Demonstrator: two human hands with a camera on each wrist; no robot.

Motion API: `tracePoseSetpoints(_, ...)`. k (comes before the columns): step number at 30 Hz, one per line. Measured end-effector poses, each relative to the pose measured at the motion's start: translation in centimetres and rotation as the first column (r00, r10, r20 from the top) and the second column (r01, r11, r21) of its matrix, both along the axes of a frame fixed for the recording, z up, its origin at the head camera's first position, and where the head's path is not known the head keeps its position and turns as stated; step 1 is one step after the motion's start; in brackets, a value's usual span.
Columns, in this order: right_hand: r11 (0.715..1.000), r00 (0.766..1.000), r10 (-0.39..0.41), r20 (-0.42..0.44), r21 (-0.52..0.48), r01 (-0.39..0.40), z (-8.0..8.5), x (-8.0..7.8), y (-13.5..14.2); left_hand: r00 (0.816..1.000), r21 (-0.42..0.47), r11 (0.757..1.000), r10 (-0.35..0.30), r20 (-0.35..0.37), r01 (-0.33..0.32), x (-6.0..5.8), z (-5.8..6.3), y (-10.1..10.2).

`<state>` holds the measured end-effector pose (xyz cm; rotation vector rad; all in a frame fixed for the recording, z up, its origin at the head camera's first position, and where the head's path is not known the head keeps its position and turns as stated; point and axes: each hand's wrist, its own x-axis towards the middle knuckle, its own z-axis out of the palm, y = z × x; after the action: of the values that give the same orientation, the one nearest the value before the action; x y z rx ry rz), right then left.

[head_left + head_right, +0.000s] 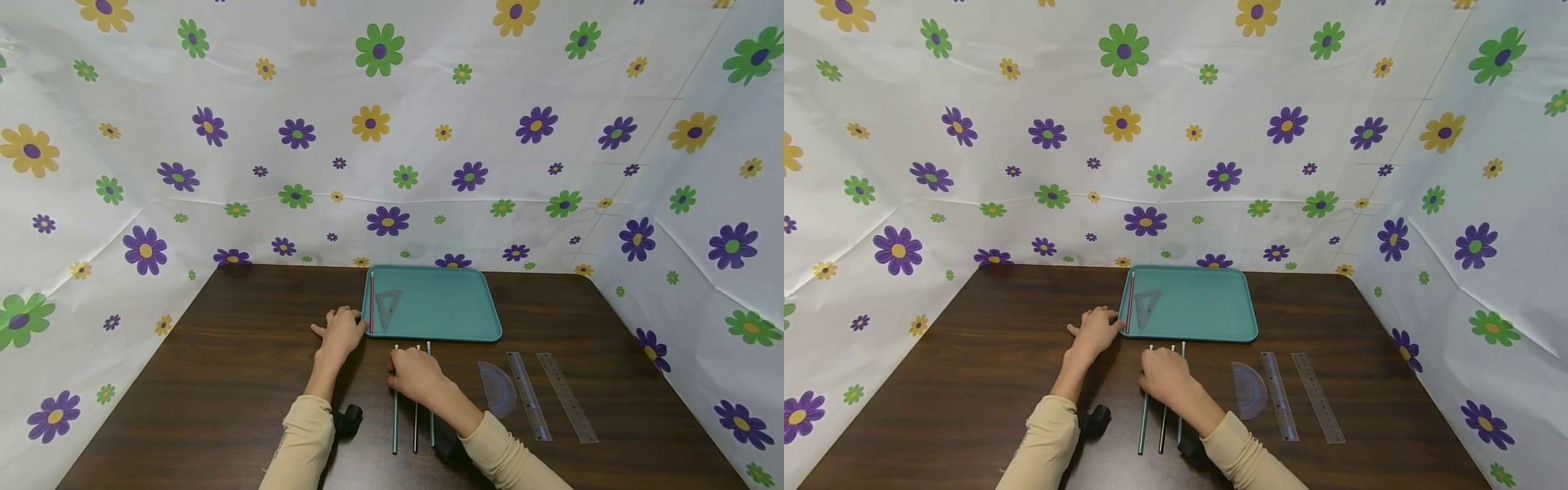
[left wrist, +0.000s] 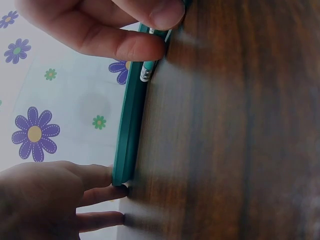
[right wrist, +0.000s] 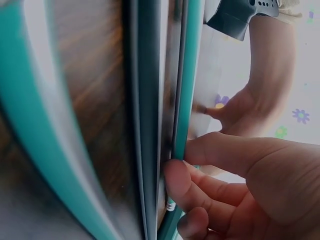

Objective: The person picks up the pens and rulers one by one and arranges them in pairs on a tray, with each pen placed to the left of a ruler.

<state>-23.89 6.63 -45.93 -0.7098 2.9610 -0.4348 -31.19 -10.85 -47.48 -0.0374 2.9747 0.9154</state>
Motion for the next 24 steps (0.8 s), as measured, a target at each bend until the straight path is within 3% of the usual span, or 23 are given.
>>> tracePoseSetpoints(14,1.000,1.000,-0.023,0.011,-0.017,0.023,0.32,0.31,-0.09,1.000,-0.006,1.000,0.003,-0.004,-0.003,-0.06,0.01,0.08)
tracePoseSetpoints(24,0.989,1.000,-0.014,0.015,-0.146,0.016,0.16,-0.14,0.25,1.000,-0.011,1.000,0.002,0.003,-0.002,0.02,0.13,0.10)
